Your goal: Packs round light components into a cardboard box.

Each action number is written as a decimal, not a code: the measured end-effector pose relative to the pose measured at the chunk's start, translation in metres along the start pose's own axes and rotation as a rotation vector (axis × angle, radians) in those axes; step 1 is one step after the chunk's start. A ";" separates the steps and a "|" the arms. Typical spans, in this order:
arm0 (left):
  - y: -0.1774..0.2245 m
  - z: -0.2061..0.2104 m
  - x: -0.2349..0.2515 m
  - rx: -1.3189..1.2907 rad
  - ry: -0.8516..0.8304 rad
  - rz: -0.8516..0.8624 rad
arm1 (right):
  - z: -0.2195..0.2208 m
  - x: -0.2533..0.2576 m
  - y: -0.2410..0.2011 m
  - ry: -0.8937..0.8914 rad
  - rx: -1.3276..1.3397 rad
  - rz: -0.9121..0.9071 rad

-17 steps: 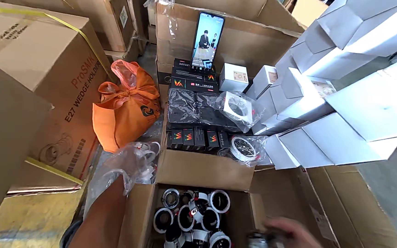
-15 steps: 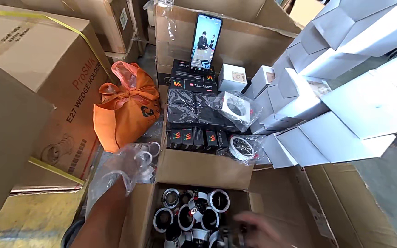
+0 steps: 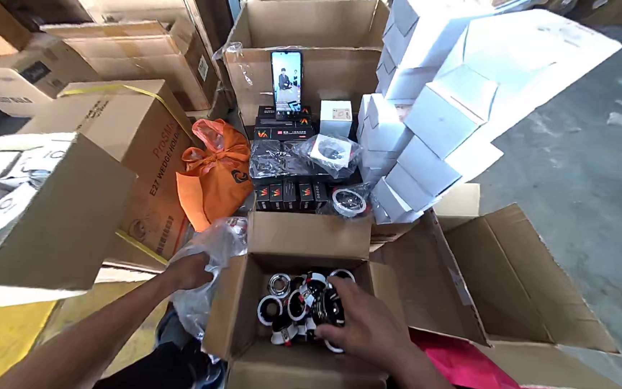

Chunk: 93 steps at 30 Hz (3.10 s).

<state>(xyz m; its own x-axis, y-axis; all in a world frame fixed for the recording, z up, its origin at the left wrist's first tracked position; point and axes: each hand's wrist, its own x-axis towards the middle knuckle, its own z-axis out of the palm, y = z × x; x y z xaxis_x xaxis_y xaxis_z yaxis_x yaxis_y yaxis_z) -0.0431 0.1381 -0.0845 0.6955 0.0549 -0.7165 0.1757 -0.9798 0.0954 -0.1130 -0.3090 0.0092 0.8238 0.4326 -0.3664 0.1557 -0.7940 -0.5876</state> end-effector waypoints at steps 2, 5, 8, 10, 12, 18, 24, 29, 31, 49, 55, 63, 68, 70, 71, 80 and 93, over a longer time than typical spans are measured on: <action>0.030 -0.006 -0.044 -0.133 0.039 0.037 | 0.001 -0.001 0.003 0.043 0.012 -0.003; 0.080 -0.001 -0.101 -0.399 0.037 0.174 | 0.011 -0.006 0.000 0.099 0.054 -0.085; 0.125 0.023 -0.134 -0.707 0.036 0.305 | 0.025 -0.013 -0.008 0.159 0.112 -0.204; 0.149 0.041 -0.148 -0.960 0.012 0.371 | 0.031 -0.017 -0.015 0.219 0.165 -0.284; 0.162 0.052 -0.155 -1.183 -0.034 0.406 | 0.037 -0.016 -0.020 0.322 0.202 -0.358; 0.183 0.049 -0.162 -1.567 -0.240 0.464 | 0.038 -0.005 -0.038 0.488 0.180 -0.372; 0.192 0.039 -0.168 -1.595 -0.156 0.521 | 0.028 -0.002 -0.058 0.395 0.632 -0.277; 0.189 0.030 -0.173 -1.416 -0.141 0.595 | 0.016 0.001 -0.055 0.276 0.847 -0.097; 0.186 0.029 -0.178 -1.271 -0.103 0.645 | 0.013 -0.001 -0.054 0.257 0.818 -0.071; 0.190 0.032 -0.147 -1.074 0.272 0.505 | 0.009 0.017 -0.034 0.372 0.933 0.117; 0.182 0.026 -0.133 -1.040 0.384 0.561 | 0.004 0.020 -0.035 0.298 0.848 0.108; 0.189 0.030 -0.131 -1.104 0.462 0.562 | 0.004 0.022 -0.039 0.338 0.747 0.094; 0.186 0.024 -0.129 -0.568 0.331 0.423 | 0.000 0.031 -0.017 0.195 0.255 0.212; 0.182 0.029 -0.128 -0.154 0.224 0.523 | 0.004 0.030 -0.010 0.128 -0.010 0.275; 0.181 0.035 -0.129 -0.003 0.148 0.561 | 0.006 0.029 -0.008 0.083 -0.109 0.320; 0.195 0.063 -0.139 0.210 -0.112 0.585 | 0.033 0.023 -0.010 -0.229 -0.172 0.146; 0.187 0.056 -0.147 0.390 -0.336 0.352 | 0.068 0.019 -0.031 -0.497 -0.245 0.063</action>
<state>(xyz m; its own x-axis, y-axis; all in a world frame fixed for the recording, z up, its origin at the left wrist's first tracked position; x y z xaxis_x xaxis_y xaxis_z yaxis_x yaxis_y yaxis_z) -0.1515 -0.0636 0.0003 0.3970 -0.2857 -0.8722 -0.3359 -0.9296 0.1516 -0.1391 -0.2469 -0.0288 0.4889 0.4834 -0.7262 0.2857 -0.8752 -0.3903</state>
